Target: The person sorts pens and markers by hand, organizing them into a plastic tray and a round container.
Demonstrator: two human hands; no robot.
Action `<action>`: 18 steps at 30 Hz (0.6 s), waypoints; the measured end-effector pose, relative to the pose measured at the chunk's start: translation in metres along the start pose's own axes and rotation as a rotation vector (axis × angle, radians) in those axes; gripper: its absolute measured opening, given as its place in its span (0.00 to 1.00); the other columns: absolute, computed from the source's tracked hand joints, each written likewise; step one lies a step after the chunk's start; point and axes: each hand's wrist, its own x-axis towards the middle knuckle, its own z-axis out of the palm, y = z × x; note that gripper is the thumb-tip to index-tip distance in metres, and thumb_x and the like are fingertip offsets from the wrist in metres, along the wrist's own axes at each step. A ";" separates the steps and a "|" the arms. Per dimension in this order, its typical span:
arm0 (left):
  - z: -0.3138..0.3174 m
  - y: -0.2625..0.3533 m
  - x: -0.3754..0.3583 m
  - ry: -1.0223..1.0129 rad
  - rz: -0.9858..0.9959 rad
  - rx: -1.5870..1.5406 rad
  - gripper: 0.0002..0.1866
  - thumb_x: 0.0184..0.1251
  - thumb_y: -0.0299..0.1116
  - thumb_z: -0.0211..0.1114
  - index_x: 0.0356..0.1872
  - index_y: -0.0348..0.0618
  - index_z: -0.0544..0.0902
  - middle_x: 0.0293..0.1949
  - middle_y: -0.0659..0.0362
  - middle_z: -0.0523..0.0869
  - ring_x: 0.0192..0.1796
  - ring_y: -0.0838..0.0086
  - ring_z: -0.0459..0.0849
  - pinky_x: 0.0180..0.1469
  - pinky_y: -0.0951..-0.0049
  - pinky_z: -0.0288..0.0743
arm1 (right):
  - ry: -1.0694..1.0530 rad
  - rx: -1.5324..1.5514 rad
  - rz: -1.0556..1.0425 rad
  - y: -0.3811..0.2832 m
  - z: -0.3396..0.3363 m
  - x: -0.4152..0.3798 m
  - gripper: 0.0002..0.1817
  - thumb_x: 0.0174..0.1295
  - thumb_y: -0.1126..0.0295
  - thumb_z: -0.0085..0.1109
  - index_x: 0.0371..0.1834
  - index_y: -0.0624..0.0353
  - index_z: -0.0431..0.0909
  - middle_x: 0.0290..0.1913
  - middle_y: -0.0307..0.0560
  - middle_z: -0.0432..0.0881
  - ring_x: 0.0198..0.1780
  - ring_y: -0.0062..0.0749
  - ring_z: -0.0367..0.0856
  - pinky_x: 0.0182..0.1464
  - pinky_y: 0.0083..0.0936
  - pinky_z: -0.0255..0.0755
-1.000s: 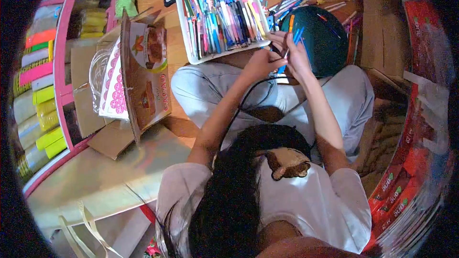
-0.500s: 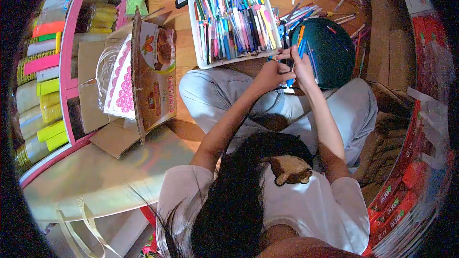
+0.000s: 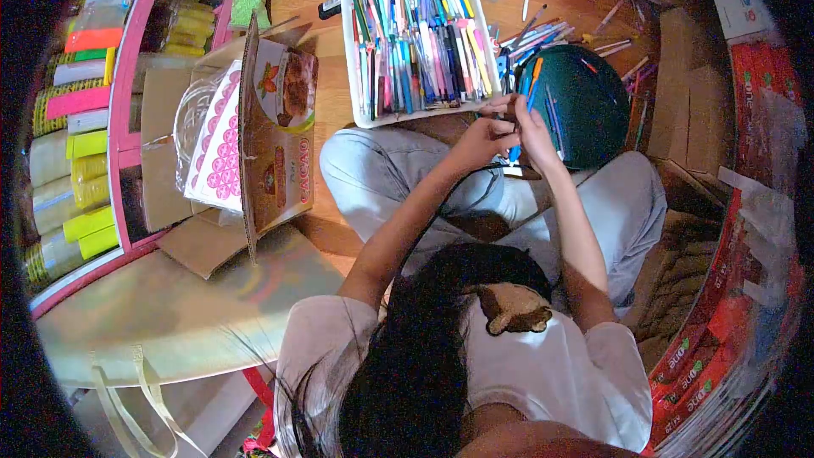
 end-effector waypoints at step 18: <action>-0.021 0.018 -0.007 0.055 0.071 0.151 0.12 0.57 0.40 0.61 0.34 0.41 0.83 0.28 0.63 0.81 0.34 0.77 0.76 0.43 0.73 0.69 | -0.056 -0.142 -0.026 0.021 -0.013 0.003 0.28 0.65 0.48 0.32 0.59 0.58 0.58 0.48 0.44 0.74 0.52 0.27 0.69 0.54 0.22 0.60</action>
